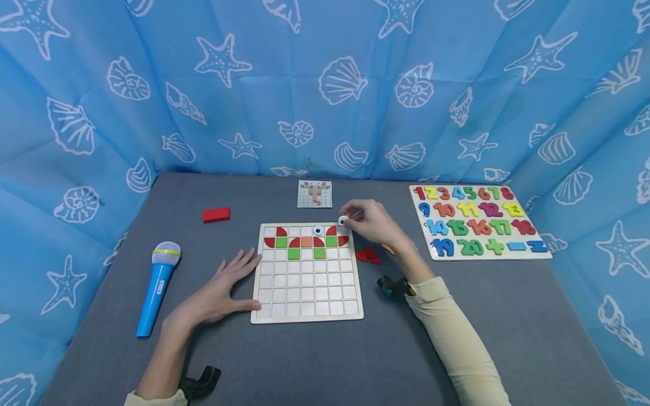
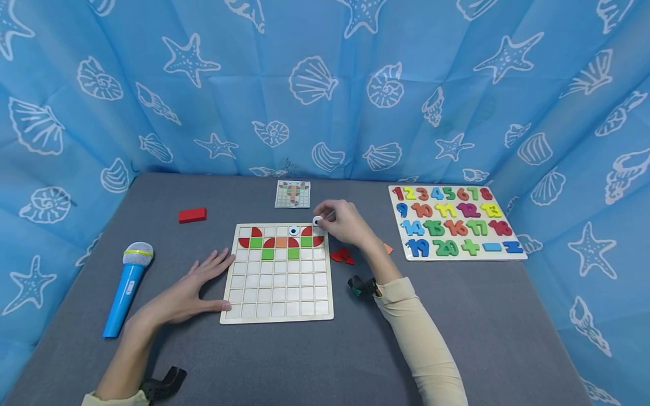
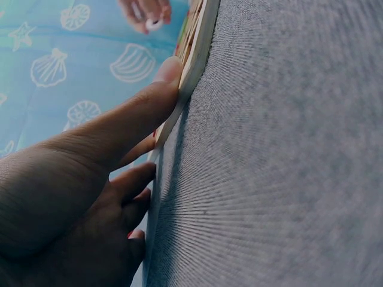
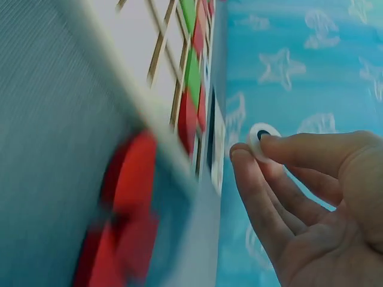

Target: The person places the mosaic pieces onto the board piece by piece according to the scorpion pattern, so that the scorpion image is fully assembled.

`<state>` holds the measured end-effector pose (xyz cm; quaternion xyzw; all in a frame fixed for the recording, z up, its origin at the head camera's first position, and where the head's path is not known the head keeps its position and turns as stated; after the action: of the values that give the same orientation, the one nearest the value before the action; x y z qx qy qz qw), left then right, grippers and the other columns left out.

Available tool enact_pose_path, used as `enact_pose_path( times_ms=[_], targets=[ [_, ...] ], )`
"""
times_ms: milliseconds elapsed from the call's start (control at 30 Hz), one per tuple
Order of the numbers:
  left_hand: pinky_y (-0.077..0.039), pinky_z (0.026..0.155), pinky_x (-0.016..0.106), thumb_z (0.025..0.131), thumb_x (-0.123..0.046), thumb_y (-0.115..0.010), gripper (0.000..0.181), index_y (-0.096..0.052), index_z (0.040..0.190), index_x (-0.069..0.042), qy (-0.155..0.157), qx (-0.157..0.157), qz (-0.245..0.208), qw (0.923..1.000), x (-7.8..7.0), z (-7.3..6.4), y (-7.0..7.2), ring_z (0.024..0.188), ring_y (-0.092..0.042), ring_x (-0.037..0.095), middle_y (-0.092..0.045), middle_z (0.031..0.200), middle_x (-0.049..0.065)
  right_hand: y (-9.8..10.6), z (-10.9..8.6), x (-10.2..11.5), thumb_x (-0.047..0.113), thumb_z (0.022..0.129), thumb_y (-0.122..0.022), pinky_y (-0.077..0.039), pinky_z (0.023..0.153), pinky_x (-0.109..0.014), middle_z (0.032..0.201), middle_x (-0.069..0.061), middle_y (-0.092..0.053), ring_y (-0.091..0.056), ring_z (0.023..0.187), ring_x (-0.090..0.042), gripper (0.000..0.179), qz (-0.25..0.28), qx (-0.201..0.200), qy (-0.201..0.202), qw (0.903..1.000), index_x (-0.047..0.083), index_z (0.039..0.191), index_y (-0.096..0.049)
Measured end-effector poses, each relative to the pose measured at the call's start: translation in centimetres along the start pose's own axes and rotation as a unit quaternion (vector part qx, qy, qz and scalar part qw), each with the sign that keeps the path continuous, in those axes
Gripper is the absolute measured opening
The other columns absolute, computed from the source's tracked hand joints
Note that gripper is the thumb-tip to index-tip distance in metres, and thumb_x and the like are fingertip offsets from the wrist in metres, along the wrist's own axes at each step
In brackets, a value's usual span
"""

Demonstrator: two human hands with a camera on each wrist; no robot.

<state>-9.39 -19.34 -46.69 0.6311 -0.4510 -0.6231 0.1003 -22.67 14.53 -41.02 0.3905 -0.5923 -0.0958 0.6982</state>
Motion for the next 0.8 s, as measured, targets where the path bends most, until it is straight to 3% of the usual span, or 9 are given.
enact_pose_path(
  times_ms=[200, 433, 667, 800],
  targets=[
    [-0.003, 0.131, 0.079, 0.086, -0.043, -0.092, 0.110, -0.031, 0.172, -0.012, 0.003, 0.000, 0.002, 1.0000, 0.0, 0.1, 0.0, 0.169, -0.007, 0.052, -0.018, 0.182, 0.022, -3.4, 2.6, 2.5, 0.008, 0.100, -0.078, -0.066, 0.084, -0.036, 0.102, -0.014, -0.081, -0.078, 0.092, -0.022, 0.011, 0.001, 0.034, 0.036, 0.9988, 0.002, 0.109, -0.078],
    [-0.003, 0.131, 0.080, 0.087, -0.046, -0.090, 0.108, -0.031, 0.172, -0.013, 0.004, 0.003, 0.004, 1.0000, -0.1, 0.1, 0.1, 0.169, -0.007, 0.053, -0.019, 0.182, 0.021, -6.5, 5.1, 4.2, 0.006, 0.101, -0.076, -0.065, 0.083, -0.030, 0.104, -0.014, -0.084, -0.080, 0.091, -0.021, 0.013, -0.018, 0.069, 0.072, 0.9948, 0.001, 0.111, -0.083],
    [-0.003, 0.130, 0.081, 0.088, -0.045, -0.090, 0.108, -0.031, 0.172, -0.013, 0.001, 0.004, 0.002, 1.0000, -0.1, 0.0, 0.1, 0.169, -0.007, 0.053, -0.018, 0.182, 0.022, -8.2, 6.5, 5.0, 0.007, 0.103, -0.074, -0.060, 0.076, -0.027, 0.107, -0.013, -0.085, -0.077, 0.084, -0.018, 0.015, -0.049, 0.086, 0.080, 0.9918, 0.003, 0.111, -0.085],
    [-0.003, 0.130, 0.081, 0.088, -0.046, -0.089, 0.108, -0.031, 0.172, -0.013, 0.002, 0.002, 0.004, 1.0000, -0.1, 0.0, 0.1, 0.169, -0.007, 0.052, -0.018, 0.182, 0.022, -8.5, 6.6, 5.1, 0.007, 0.103, -0.072, -0.061, 0.079, -0.030, 0.106, -0.012, -0.085, -0.077, 0.085, -0.019, 0.015, -0.075, 0.094, 0.077, 0.9897, 0.004, 0.111, -0.084]
  ],
)
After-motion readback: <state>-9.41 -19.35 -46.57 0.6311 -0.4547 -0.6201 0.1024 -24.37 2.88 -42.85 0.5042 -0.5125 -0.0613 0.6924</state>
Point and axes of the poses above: each hand's wrist, its own z-axis towards the middle knuckle, its own y-axis out of the back of the hand, x = y × z, the point moved 5 cm from there along z, towards the middle knuckle
